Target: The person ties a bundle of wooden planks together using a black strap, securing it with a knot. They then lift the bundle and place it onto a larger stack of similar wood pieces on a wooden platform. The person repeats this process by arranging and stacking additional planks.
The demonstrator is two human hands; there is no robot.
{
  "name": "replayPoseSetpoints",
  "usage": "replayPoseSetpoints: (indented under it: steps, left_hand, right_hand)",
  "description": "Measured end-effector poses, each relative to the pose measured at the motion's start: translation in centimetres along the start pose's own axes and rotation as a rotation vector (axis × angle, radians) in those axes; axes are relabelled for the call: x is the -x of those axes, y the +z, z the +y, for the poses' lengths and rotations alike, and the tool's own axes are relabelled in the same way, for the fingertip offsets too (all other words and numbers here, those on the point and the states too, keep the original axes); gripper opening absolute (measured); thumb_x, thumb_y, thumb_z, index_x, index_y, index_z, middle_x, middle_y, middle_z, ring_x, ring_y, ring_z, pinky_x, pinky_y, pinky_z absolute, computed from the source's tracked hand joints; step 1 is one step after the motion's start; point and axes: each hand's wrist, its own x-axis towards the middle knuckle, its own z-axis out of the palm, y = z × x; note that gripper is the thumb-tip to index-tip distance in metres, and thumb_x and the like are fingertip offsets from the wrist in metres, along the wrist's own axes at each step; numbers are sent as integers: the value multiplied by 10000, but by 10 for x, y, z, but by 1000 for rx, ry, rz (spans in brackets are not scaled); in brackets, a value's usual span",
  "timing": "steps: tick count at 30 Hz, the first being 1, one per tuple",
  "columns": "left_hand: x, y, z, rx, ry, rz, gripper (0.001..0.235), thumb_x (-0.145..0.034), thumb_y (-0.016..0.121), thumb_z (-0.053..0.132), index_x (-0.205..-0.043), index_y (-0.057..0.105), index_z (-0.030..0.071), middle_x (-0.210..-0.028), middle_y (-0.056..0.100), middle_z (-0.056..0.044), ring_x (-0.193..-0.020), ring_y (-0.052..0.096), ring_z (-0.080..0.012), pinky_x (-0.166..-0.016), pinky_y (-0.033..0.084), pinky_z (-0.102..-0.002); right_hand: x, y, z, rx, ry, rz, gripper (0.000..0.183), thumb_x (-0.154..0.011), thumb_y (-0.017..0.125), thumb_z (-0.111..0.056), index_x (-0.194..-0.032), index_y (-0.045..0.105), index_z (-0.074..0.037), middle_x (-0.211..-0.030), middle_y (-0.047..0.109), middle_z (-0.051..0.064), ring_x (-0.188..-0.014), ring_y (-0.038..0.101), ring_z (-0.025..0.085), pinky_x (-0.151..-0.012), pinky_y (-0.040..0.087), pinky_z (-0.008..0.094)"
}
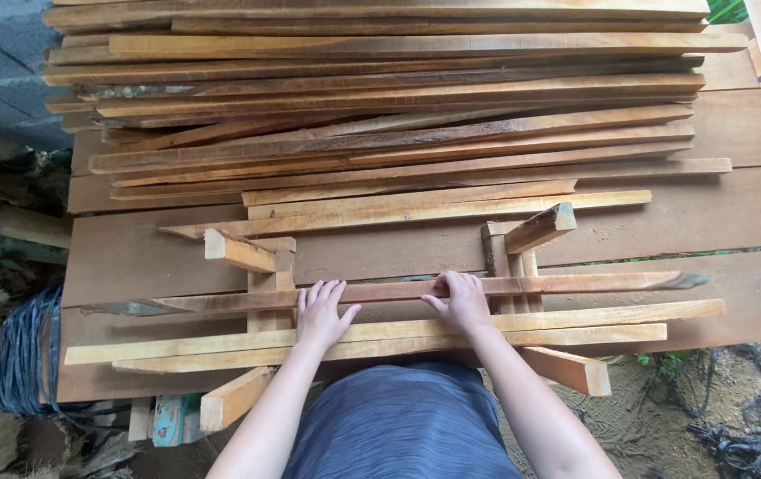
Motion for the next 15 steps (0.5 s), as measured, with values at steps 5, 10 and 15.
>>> replayPoseSetpoints:
  steps: [5,10,15]
  left_hand:
    - [17,4,-2,24,24,10,721,-910,630,556,-1505,459,186,-1549,438,-36,-1486,310,-255,-1240,146,-533]
    - [37,4,5,-16,-2,-64,718,-936,613,545,-1522,425,175,-1552,427,-31,-1485,314,-248,-1262,140,-533]
    - [47,12,5,-8,72,-10,778,-913,645,518,-1516,372,110,-1541,376,-122,-1469,265,-312,-1203,153,-549]
  right_hand:
    - [11,17,8,29,-86,71,484,-897,682,-533,-1182,717,-143,-1170,716,72,-1177,604,274,-1079,370,431]
    - [22,24,14,69,-73,-8,507,-924,631,-547,-1200,718,-130,-1210,709,66,-1249,574,261,-1127,339,428]
    - [32,28,17,139,-83,-56,552,-905,639,-551,-1260,688,-130,-1221,695,86,-1266,554,276,-1145,311,449]
